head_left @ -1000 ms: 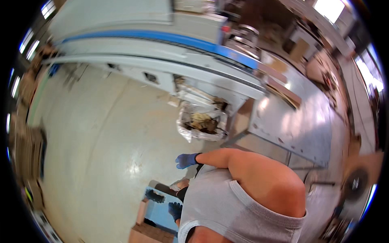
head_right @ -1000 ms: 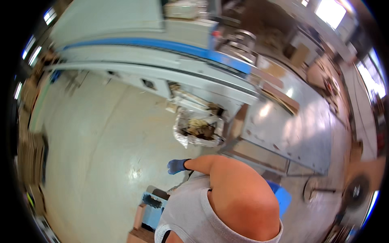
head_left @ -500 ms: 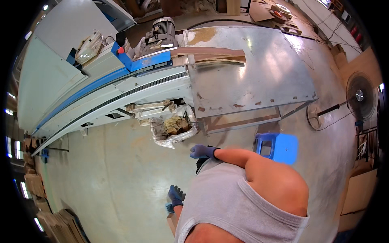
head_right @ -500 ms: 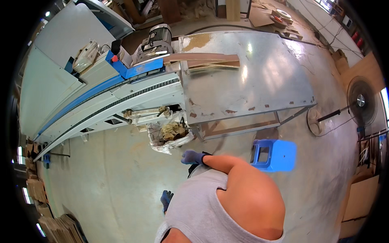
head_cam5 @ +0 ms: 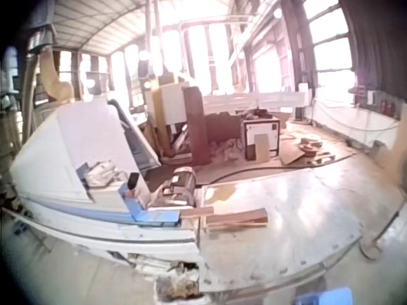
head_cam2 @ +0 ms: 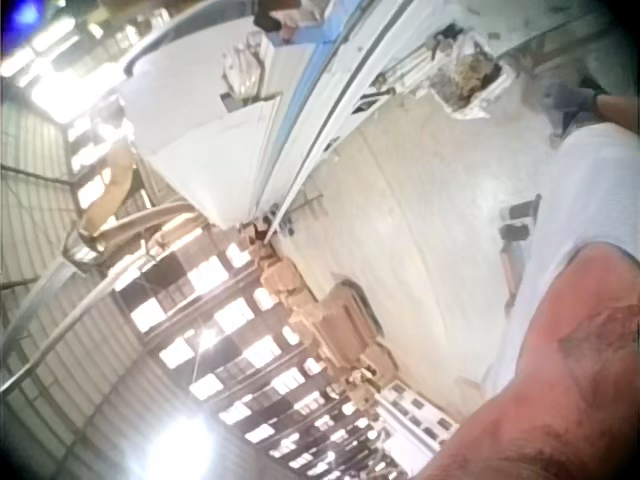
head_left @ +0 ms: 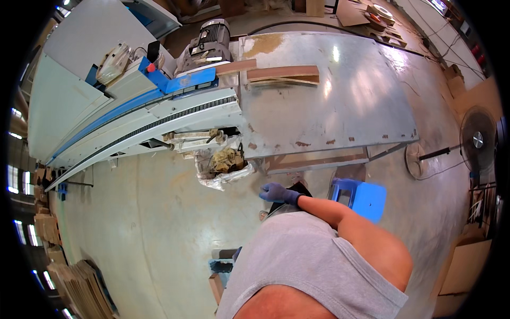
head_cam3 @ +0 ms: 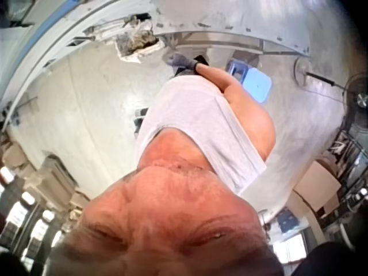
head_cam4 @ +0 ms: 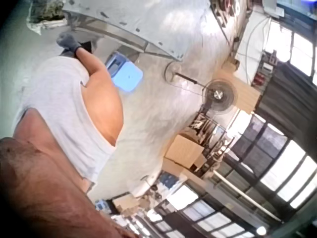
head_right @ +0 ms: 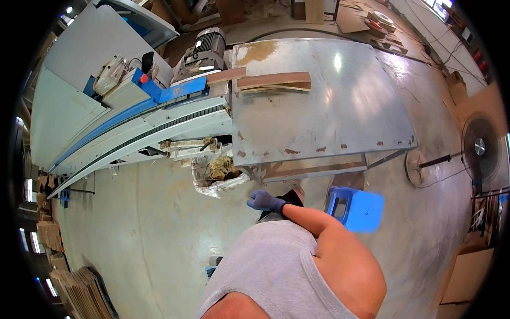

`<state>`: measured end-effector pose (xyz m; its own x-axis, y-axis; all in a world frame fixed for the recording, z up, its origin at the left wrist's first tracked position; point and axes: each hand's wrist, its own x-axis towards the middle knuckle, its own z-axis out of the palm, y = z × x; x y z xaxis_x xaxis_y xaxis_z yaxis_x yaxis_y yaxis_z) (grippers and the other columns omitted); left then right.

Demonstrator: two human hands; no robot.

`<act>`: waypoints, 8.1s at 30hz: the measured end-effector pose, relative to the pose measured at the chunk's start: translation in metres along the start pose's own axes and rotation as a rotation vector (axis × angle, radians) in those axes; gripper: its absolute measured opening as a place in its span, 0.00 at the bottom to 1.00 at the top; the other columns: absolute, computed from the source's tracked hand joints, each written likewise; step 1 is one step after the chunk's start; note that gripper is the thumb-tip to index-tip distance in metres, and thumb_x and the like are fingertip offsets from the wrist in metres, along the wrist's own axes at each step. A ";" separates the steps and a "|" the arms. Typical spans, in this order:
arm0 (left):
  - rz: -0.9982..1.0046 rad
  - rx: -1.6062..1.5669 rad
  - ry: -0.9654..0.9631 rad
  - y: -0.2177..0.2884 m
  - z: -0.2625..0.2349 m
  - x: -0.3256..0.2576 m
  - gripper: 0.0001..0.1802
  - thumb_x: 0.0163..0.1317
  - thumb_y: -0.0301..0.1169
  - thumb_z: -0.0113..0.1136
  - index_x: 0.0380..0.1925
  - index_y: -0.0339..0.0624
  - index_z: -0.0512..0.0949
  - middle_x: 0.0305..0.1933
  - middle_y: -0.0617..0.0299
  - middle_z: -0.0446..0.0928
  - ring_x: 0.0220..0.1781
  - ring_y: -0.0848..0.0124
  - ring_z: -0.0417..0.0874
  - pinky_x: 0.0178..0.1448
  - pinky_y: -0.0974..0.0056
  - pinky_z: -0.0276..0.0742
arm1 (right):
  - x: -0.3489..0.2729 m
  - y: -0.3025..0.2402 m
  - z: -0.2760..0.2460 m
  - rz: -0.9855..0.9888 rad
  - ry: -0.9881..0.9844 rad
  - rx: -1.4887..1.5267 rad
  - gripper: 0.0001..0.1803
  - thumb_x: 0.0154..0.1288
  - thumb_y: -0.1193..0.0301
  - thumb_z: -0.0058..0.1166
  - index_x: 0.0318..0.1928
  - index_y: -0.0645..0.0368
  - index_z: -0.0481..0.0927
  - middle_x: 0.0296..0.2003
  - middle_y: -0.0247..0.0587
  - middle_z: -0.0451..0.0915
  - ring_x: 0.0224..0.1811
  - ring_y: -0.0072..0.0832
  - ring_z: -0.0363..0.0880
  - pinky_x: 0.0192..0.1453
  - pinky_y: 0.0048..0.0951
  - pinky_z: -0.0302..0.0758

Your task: The person collects wooden boards from a machine table, aligns them into stacks, and carries the stacks over to place them on a pallet.

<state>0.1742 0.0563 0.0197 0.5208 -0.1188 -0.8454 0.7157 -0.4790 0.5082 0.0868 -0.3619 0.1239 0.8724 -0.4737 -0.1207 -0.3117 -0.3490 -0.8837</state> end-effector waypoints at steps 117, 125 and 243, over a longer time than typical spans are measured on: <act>0.474 -0.761 -0.125 0.296 0.341 -0.008 0.22 0.71 0.41 0.58 0.61 0.49 0.81 0.60 0.72 0.80 0.59 0.77 0.79 0.62 0.66 0.72 | -0.040 0.126 -0.409 0.995 0.134 -0.923 0.75 0.40 0.31 0.72 0.76 0.70 0.53 0.63 0.69 0.67 0.65 0.56 0.69 0.62 0.50 0.73; 0.478 -0.777 -0.185 0.296 0.331 -0.002 0.21 0.73 0.38 0.56 0.61 0.42 0.80 0.61 0.65 0.80 0.60 0.70 0.81 0.65 0.63 0.75 | -0.041 0.127 -0.413 0.997 0.118 -0.808 0.77 0.38 0.30 0.73 0.77 0.67 0.50 0.70 0.81 0.55 0.68 0.65 0.65 0.68 0.56 0.67; 0.879 0.693 0.979 0.370 0.421 -0.013 0.18 0.66 0.41 0.55 0.49 0.44 0.82 0.41 0.53 0.84 0.43 0.53 0.82 0.56 0.49 0.71 | 0.250 0.055 -0.522 -0.377 0.184 -0.750 0.35 0.52 0.60 0.70 0.60 0.62 0.78 0.49 0.45 0.80 0.57 0.46 0.77 0.61 0.46 0.72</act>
<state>0.2365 -0.4857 0.1498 0.9578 -0.0995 0.2697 -0.1984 -0.9077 0.3698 0.0913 -0.9216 0.2811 0.9130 -0.3197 0.2533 -0.2364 -0.9209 -0.3100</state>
